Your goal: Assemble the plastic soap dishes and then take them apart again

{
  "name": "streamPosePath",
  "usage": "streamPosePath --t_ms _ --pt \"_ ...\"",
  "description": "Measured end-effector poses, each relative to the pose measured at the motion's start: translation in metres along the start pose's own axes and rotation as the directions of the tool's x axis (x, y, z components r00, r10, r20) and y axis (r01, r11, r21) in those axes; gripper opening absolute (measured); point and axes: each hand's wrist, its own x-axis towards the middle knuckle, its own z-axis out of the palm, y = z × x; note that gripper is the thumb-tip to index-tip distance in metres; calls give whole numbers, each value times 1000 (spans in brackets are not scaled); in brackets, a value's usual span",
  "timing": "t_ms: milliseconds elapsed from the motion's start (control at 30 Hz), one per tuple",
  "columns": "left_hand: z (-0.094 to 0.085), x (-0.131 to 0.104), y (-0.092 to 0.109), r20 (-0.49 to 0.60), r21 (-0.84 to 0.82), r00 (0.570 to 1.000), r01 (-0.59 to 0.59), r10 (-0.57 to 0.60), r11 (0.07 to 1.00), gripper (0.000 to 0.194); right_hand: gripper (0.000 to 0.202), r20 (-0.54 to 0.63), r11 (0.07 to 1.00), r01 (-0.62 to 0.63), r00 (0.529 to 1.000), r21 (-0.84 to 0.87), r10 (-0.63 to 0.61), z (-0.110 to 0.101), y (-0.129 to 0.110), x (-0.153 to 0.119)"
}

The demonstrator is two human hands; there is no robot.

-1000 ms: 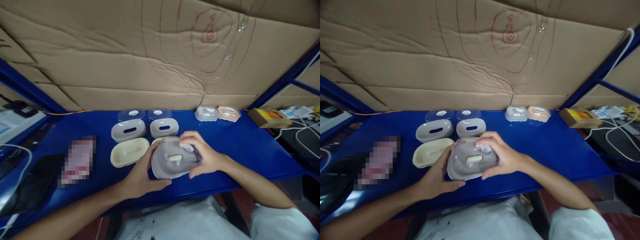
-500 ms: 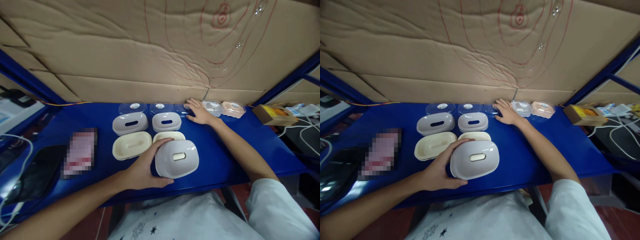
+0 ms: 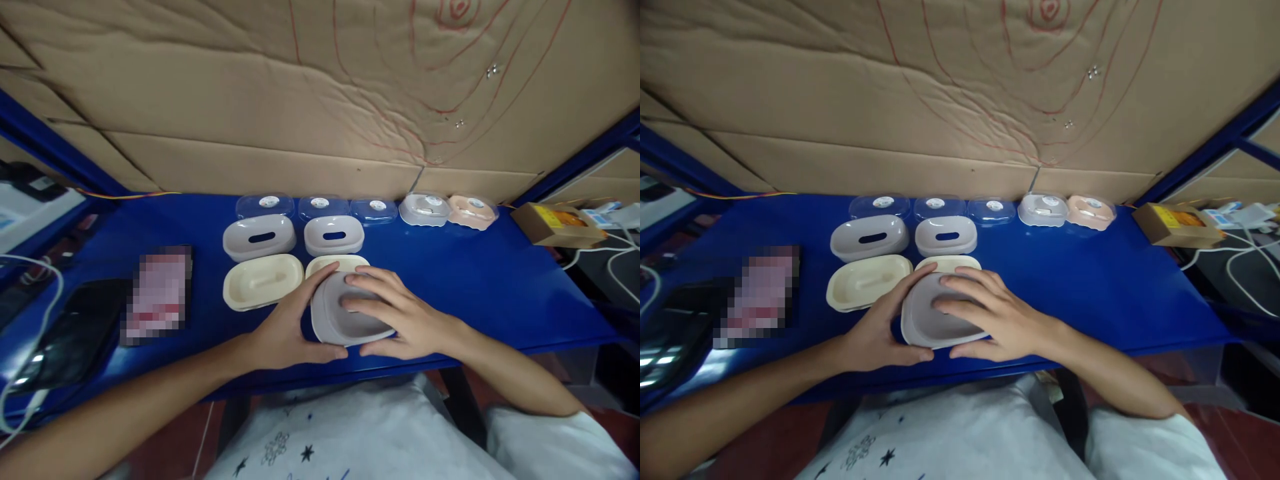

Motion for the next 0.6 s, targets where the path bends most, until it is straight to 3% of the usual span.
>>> streamPosePath --t_ms 100,200,400,600 --pt "1 0 -1 -1 -24 1000 21 -21 1000 119 69 -46 992 32 999 125 -26 -4 17 -1" --pt "1 2 1 4 -94 1000 -8 8 996 115 64 -97 978 -5 995 209 26 -11 23 0" --pt "2 2 1 -29 -95 993 -115 113 989 108 66 -206 985 -11 977 171 46 -20 31 0" --pt "-4 3 4 32 70 986 -167 165 983 108 32 -291 955 -296 915 -22 277 -47 88 -18"
